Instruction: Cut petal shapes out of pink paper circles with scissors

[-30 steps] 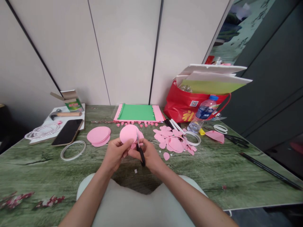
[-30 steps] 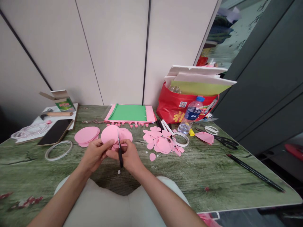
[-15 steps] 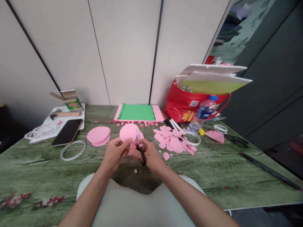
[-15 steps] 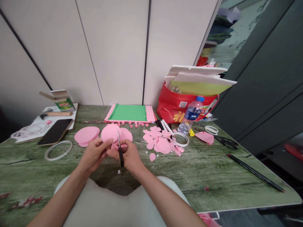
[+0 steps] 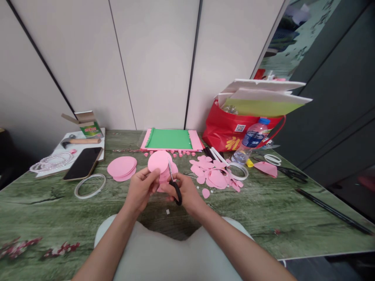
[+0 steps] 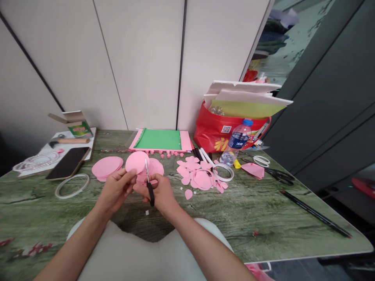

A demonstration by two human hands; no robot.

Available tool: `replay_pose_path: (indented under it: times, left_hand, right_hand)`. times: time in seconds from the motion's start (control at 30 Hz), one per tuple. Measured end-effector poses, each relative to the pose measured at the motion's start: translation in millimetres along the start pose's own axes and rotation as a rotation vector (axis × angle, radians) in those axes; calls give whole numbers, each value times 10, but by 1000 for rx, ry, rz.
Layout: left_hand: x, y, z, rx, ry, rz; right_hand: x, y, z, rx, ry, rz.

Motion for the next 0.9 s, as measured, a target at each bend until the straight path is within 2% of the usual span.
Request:
replay_pose_path:
  times: [0.27, 0.5, 0.9]
  left_hand:
    - [13, 10, 43, 34, 0, -16]
    - [-10, 1, 43, 48, 50, -9]
    - [-9, 14, 31, 19, 35, 11]
  right_hand:
    - [-66, -6, -22, 3, -8, 57]
    - [0, 2, 71, 50, -36, 18]
    - [17, 20, 30, 53, -37, 16]
Point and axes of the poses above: each hand's wrist, its own y-axis towards the middle knuckle, its own x-axis out of the back of the hand, z = x × y, the point moved 8 cm from there along y, towards the middle knuckle, and after that the axes turned 5 degrees about x, right-handed, at the moved point
